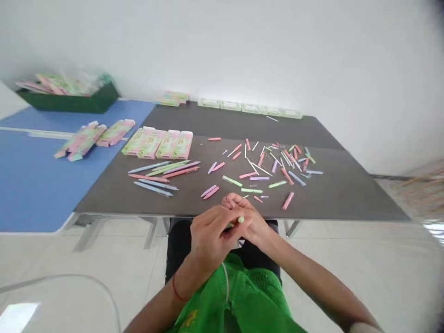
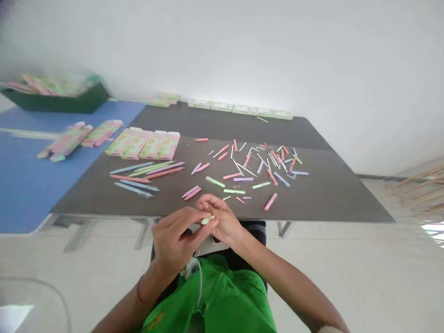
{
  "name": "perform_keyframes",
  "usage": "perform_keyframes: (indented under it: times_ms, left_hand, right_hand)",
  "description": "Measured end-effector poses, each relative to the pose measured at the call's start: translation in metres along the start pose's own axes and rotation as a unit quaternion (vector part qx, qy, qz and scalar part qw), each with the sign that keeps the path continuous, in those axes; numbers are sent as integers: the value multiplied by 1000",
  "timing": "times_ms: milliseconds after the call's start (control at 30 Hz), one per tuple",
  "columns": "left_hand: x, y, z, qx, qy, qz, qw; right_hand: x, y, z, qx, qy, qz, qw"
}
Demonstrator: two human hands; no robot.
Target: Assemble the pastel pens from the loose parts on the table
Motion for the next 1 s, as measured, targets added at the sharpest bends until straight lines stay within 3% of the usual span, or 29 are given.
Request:
perform_keyframes:
  times_ms: [1000]
  left_hand:
    - [0, 3, -4, -27, -19, -16, 999]
  right_hand:
    - [-2, 9, -4, 40, -40, -7, 998]
Point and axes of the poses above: each hand's wrist, its own x-axis away from the middle knuckle, its own y-axis out of the back of the hand, z = x × y, the point moved 6 cm from there along -x, towards the middle knuckle, and after that the axes turned 13 degrees about x, right-handed, at the moved point
